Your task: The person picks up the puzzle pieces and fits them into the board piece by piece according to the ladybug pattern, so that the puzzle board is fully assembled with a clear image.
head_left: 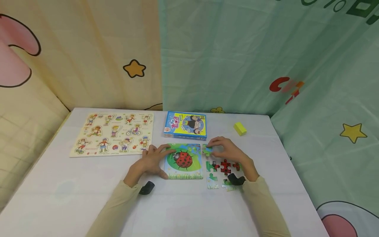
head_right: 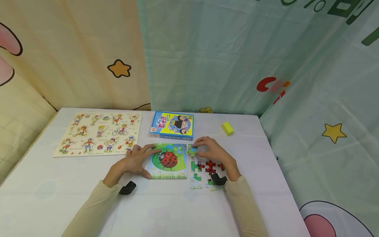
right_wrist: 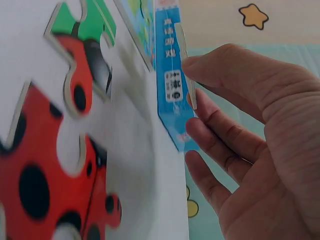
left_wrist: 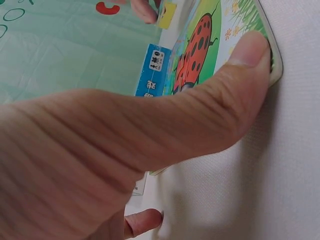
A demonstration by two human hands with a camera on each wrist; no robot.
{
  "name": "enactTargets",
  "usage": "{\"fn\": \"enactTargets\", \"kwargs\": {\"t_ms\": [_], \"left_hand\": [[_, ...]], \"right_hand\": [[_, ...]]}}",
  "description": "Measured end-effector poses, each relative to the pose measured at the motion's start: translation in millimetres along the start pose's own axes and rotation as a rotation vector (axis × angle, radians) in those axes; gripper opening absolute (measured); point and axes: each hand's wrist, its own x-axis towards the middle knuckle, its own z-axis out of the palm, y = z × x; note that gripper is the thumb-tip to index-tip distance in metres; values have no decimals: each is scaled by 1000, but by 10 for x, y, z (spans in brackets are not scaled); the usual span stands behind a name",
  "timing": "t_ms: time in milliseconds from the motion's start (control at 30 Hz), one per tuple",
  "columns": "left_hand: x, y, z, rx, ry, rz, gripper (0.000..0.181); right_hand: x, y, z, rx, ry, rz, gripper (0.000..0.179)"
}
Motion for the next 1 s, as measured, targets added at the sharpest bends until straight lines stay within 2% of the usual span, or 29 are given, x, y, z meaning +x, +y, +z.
{"fn": "enactTargets", "kwargs": {"t_ms": [300,600,700,833,1000], "left_hand": [[-3,14,0,12,-1,3,105],[-13,15,-11,15,-4,0,105],[-15,17,-14,16,-2,1,105],[-17,26,-23,15,-1,1,105],[-21,32,-27,16,-1,2,105]], "right_hand": [[176,-137,131,-56,-41,-67,31],[278,-244,222,-90,-69,-50,31],[300,-272,244,-101,-74,-72,30],[334,-279,273,-118,-84,-90,29],[367,-262,311,-132,-101,-70,29]]}}
